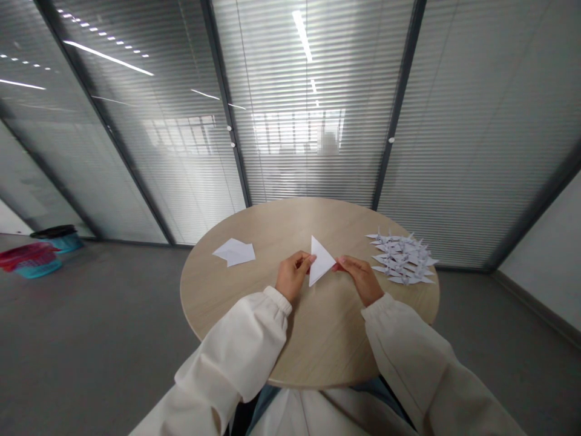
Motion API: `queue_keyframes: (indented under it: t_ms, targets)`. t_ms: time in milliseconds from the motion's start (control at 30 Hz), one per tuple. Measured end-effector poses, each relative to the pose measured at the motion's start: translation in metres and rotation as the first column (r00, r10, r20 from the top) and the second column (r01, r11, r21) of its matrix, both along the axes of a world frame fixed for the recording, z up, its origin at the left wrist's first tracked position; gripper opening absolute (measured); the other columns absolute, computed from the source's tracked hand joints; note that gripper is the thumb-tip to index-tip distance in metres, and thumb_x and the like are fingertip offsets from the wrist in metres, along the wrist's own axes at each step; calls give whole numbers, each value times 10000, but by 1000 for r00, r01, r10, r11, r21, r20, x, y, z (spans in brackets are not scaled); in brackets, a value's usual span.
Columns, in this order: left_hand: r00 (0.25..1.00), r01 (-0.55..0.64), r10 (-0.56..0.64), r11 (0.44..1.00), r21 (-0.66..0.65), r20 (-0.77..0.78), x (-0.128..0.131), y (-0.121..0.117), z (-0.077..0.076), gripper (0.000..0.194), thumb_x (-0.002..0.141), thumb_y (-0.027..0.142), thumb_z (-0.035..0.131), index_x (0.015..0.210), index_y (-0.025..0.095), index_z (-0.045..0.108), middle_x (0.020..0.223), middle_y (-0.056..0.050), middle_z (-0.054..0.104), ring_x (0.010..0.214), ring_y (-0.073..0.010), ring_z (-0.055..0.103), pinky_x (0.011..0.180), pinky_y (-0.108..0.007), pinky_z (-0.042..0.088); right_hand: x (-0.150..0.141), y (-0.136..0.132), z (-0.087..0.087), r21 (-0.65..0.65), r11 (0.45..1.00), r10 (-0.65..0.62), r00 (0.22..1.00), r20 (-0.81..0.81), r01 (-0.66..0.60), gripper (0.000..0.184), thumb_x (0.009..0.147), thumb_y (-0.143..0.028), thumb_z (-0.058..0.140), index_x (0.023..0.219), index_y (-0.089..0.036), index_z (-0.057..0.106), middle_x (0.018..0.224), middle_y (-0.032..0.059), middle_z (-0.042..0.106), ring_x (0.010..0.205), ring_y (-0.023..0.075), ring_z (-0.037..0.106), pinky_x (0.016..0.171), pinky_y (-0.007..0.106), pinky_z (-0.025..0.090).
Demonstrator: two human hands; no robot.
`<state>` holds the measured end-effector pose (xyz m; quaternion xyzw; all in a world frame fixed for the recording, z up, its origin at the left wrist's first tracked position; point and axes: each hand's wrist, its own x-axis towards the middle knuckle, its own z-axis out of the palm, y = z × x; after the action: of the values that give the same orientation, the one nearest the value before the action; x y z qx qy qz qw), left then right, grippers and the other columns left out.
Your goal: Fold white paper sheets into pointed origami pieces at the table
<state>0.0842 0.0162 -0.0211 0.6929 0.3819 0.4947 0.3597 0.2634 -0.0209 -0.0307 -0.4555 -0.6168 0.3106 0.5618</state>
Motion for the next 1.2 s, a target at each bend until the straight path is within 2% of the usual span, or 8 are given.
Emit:
queue_keyframes:
  t_ms: [200,300,467,633,767,867,1200]
  targets:
    - [1000,0,1,1000,-30,16,1,1,0,336,754,469,581,691,143,633,595,8,565,571,-123,513,555,-218,418,-2,-3,6,2,1000,10,998,62,-10,276,801,-404,534,668,-182,630,678,9,644,691,173,599,662,261,445]
    - [999,39,-39,998,-58,6,1,3,-3,326,757,439,588,830,131,668,677,-25,616,613,-139,546,559,-230,462,-3,-2,5,12,1000,11,996,94,-12,264,798,-388,540,667,-182,638,673,1,646,683,164,602,665,250,440]
    - [991,135,-137,986,-96,-11,3,5,-8,443,758,461,599,1046,131,661,949,-105,663,744,-179,591,586,-256,500,-3,0,2,36,999,12,989,144,-17,234,792,-368,561,683,-184,656,681,-2,654,683,160,604,661,246,437]
    - [952,291,-261,933,-213,158,7,1,-8,537,781,573,525,1066,135,650,933,-98,657,833,-196,601,728,-318,509,-4,-1,1,53,998,17,984,180,-27,183,760,-352,609,716,-190,682,722,8,677,707,167,611,695,264,441]
    - [923,368,-313,889,-272,225,8,-6,-2,543,748,567,579,1089,149,637,1012,-107,636,921,-216,582,768,-327,498,-5,-3,2,57,997,40,980,194,-52,181,751,-362,620,711,-201,692,727,5,680,719,166,612,707,269,441]
    - [916,383,-321,878,-287,241,8,-7,2,566,724,535,629,1146,158,605,1026,-102,625,914,-211,579,762,-324,499,-4,-4,3,66,995,55,980,190,-69,191,758,-372,615,708,-205,692,726,0,674,722,161,609,709,265,440]
    - [901,404,-317,863,-303,298,7,-8,2,559,747,552,600,1134,149,618,994,-122,646,870,-214,596,737,-331,506,-2,-1,0,95,994,45,984,173,-62,192,768,-374,612,715,-206,689,719,-1,661,706,159,599,686,263,441]
